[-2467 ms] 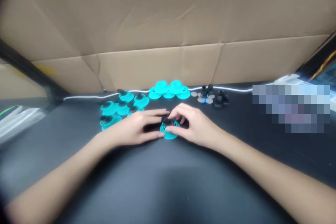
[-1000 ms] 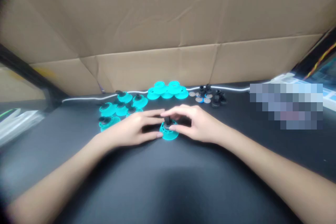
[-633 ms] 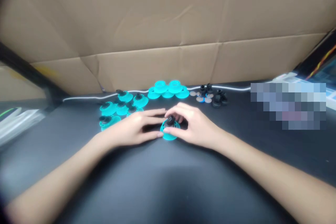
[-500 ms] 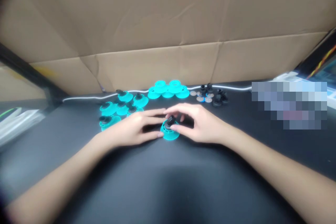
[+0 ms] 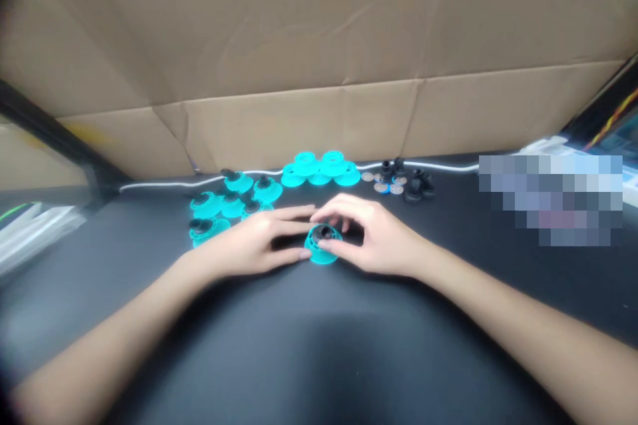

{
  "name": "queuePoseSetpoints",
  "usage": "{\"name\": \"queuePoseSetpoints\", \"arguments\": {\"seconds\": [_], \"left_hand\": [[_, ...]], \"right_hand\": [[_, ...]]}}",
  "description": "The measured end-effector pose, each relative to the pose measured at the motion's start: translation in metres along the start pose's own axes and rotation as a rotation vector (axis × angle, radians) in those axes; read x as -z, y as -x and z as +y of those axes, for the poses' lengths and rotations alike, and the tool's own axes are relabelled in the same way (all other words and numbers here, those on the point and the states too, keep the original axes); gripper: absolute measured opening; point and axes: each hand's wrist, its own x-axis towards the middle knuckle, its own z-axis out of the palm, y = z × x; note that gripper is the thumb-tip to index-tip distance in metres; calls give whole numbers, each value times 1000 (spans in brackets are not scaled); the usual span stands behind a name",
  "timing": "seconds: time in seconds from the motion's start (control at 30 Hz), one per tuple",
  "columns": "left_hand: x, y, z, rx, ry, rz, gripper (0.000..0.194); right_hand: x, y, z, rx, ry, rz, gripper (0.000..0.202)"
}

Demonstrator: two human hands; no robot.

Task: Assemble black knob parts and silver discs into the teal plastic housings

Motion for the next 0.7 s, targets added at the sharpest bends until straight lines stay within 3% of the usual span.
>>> {"name": "queuePoseSetpoints", "arguments": {"seconds": [0.17, 0.4, 0.53, 0.7], "left_hand": [[0, 0, 0, 13, -3, -10, 47], [0, -1, 1, 17, 3, -9, 48], [0, 0, 1, 11, 5, 1, 48], [0, 0, 0, 16, 2, -9, 48]], "right_hand": [[8, 0, 1, -20, 7, -75, 30], [-6, 0, -3, -15, 53, 56, 23], [1, 1, 0, 36, 27, -37, 28], [11, -1, 5, 0, 26, -83, 30]]}}
